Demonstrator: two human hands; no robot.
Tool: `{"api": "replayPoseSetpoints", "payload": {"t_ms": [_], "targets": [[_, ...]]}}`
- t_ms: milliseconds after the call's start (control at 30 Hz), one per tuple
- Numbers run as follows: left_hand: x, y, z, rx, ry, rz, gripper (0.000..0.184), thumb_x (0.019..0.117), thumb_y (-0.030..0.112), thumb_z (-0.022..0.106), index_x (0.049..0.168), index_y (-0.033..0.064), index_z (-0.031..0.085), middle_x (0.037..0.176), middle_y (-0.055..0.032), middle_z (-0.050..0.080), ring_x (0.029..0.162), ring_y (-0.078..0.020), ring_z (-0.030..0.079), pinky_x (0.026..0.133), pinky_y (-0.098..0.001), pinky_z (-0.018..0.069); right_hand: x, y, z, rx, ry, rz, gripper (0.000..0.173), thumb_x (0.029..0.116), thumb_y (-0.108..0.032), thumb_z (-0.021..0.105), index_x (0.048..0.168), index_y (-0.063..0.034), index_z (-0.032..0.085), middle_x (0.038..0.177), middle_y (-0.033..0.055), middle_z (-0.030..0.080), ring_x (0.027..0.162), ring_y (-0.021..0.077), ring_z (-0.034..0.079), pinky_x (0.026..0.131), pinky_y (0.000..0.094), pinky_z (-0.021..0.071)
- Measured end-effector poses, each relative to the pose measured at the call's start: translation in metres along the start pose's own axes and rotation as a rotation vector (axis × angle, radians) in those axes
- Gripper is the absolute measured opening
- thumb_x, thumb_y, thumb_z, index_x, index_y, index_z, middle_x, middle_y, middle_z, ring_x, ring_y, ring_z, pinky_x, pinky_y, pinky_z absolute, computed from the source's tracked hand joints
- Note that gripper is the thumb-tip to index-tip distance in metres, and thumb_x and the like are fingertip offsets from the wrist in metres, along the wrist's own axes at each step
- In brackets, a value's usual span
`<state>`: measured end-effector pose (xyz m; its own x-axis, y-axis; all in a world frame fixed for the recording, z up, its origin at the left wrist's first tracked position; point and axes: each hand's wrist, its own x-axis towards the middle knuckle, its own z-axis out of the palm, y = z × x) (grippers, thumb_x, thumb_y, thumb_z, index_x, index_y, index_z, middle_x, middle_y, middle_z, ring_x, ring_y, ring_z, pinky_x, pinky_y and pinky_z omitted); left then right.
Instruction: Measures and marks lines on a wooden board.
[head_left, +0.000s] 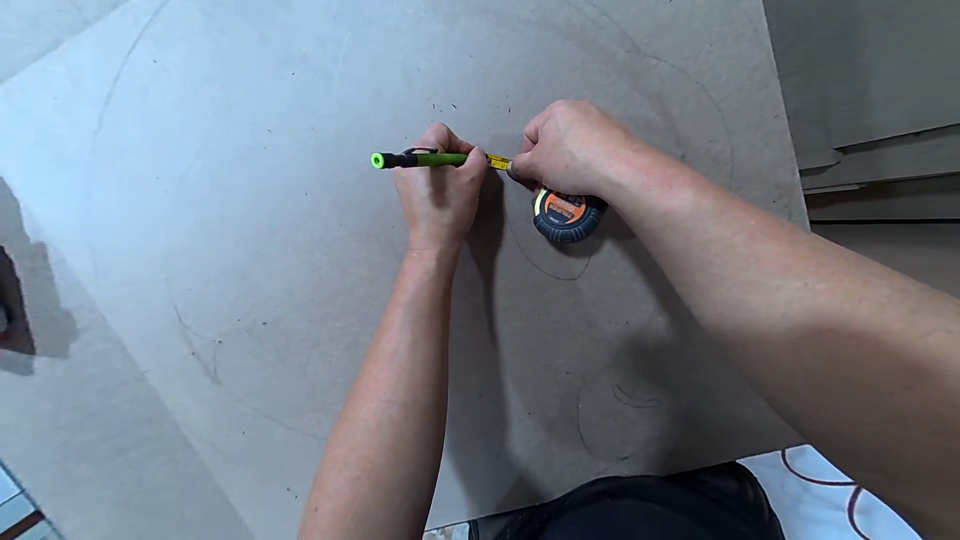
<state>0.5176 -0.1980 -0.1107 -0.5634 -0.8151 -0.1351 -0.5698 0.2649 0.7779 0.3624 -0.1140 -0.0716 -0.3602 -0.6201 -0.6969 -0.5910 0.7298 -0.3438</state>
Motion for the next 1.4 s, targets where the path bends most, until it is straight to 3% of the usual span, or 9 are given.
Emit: {"api": "replayPoseSetpoints", "payload": {"t_ms": [933,1400], "targets": [[-0.033,-0.004,0.006,-0.011,0.135,-0.06,0.017,0.0855,0.018,0.074,0.074,0.0159,0.062,0.065,0.0066,0.063,0.058,-0.003,0.059,0.054,-0.0256,0.0457,-0.002,0.001,0.0,-0.163,-0.026,-0.163,0.037,0.0992,-0.049,0.062,0.08,-0.0172,0.068,0.076,0.0057,0.065,0.076,0.0258,0.065,0.063,0.0525,0.0484],[-0.05,-0.005,0.01,-0.046,0.187,-0.112,0.015,0.0839,0.016,0.073,0.074,0.0171,0.062,0.065,0.0073,0.063,0.057,-0.0031,0.061,0.052,-0.0251,0.0483,-0.007,0.001,0.003,-0.254,-0.033,-0.23,0.038,0.098,-0.051,0.062,0.078,-0.0182,0.066,0.075,0.0056,0.063,0.075,0.0266,0.064,0.062,0.0533,0.0466]]}}
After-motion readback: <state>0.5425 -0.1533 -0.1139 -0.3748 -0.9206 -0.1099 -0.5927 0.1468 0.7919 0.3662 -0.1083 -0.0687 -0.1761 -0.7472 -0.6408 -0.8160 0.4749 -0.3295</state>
